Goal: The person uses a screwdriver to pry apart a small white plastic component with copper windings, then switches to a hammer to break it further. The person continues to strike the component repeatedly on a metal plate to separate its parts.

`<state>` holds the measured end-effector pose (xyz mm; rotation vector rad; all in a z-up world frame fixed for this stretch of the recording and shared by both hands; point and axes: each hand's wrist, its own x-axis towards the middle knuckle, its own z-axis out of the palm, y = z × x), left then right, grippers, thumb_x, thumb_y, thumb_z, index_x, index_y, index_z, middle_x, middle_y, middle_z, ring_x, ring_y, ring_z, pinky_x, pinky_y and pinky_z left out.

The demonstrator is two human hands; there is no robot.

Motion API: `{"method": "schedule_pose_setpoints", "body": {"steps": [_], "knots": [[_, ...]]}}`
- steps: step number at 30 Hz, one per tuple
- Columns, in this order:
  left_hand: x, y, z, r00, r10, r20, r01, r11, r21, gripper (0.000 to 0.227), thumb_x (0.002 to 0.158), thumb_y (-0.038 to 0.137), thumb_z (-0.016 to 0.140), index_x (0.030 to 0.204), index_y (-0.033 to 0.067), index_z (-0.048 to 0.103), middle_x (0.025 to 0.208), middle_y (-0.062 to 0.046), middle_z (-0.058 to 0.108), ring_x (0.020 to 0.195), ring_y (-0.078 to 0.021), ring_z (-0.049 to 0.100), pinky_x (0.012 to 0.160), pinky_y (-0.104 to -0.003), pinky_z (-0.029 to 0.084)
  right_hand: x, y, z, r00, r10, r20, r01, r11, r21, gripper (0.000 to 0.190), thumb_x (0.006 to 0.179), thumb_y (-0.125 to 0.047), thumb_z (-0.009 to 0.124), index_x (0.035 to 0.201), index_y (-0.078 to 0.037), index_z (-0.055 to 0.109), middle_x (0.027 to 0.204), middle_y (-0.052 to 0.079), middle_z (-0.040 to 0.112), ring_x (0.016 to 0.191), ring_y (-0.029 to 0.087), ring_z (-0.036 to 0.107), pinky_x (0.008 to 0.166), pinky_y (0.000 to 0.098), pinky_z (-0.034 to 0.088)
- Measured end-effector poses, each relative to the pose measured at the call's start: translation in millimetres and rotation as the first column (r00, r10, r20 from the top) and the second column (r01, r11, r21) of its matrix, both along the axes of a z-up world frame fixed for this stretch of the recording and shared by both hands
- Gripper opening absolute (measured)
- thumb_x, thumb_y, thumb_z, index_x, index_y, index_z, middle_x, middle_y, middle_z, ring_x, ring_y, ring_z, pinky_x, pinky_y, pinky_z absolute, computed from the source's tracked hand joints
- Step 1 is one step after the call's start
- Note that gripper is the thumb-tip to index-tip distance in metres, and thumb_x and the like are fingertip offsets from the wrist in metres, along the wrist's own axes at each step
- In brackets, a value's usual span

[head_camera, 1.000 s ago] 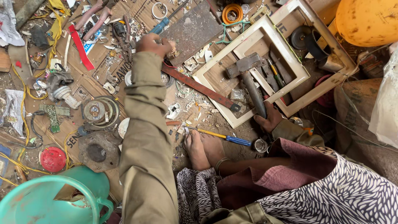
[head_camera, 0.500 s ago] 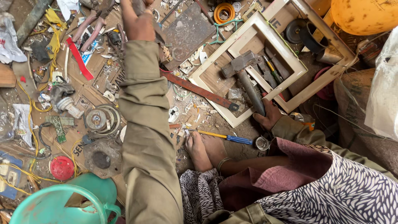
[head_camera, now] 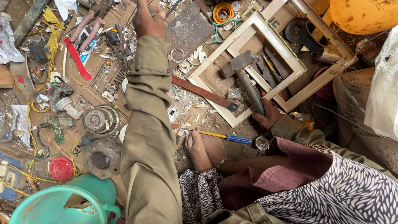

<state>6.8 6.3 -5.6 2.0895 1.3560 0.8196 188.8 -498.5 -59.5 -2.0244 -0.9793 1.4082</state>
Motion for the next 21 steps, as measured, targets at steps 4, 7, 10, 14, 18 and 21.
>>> {"method": "schedule_pose_setpoints", "body": {"steps": [4,7,10,14,18,21], "knots": [[-3.6,8.5,-23.6,0.992,0.1,-0.08,-0.116,0.967,-0.229,0.055,0.087,0.007,0.077,0.132,0.0071,0.045,0.101,-0.01,0.071,0.088,-0.0268,0.074,0.071,-0.034,0.067,0.0,-1.0,3.0,1.0,-0.003,-0.001,0.003,1.0,-0.002,0.056,0.088,-0.026,0.068,0.133,-0.001,0.046,0.074,0.018,0.068,0.059,0.027,0.068,0.057,0.043,0.055],[-15.7,10.3,-39.9,0.965,0.13,-0.228,-0.184,0.954,-0.235,0.026,0.107,0.015,0.063,0.13,0.008,0.052,0.108,-0.012,0.074,0.098,-0.0268,0.078,0.082,-0.036,0.067,5.3,6.3,3.9,1.0,-0.007,0.009,0.006,1.0,0.018,0.056,0.088,-0.026,0.068,0.133,-0.001,0.046,0.074,0.018,0.067,0.059,0.027,0.068,0.057,0.0431,0.055],[-38.0,4.2,-47.9,0.995,0.1,0.019,-0.094,0.975,-0.201,0.045,0.083,0.013,0.074,0.123,0.0098,0.055,0.104,-0.008,0.076,0.094,-0.0239,0.076,0.082,-0.035,0.063,1.9,12.0,2.3,1.0,-0.004,0.003,0.004,1.0,0.026,0.056,0.088,-0.026,0.068,0.133,-0.001,0.046,0.074,0.018,0.067,0.059,0.027,0.068,0.057,0.0431,0.055],[-70.5,2.4,-35.6,0.954,0.09,0.285,-0.072,0.995,-0.073,0.031,0.095,0.009,0.063,0.126,0.0067,0.061,0.108,-0.013,0.075,0.092,-0.0274,0.075,0.082,-0.041,0.063,-2.6,4.9,2.1,1.0,-0.005,-0.004,0.005,1.0,0.011,0.056,0.088,-0.026,0.069,0.133,-0.001,0.046,0.074,0.017,0.067,0.059,0.027,0.068,0.057,0.0432,0.055],[-109.9,2.9,-18.4,0.958,0.2,0.204,-0.212,0.976,0.042,0.02,0.09,0.014,0.069,0.108,0.0085,0.072,0.103,-0.011,0.079,0.09,-0.0236,0.077,0.083,-0.038,0.063,-3.5,4.2,-3.9,1.0,-0.004,-0.011,0.004,1.0,0.007,0.056,0.088,-0.025,0.069,0.132,-0.001,0.046,0.074,0.017,0.067,0.059,0.027,0.067,0.057,0.0433,0.054],[-130.6,-3.3,-25.3,0.951,0.266,-0.157,-0.274,0.961,-0.034,0.026,0.084,0.027,0.078,0.102,0.0089,0.075,0.1,-0.013,0.078,0.09,-0.0251,0.076,0.08,-0.038,0.06,-0.4,2.1,-11.8,1.0,-0.019,0.009,0.02,1.0,-0.005,0.057,0.087,-0.025,0.069,0.133,-0.001,0.045,0.075,0.018,0.066,0.059,0.027,0.067,0.058,0.0433,0.054]]}}
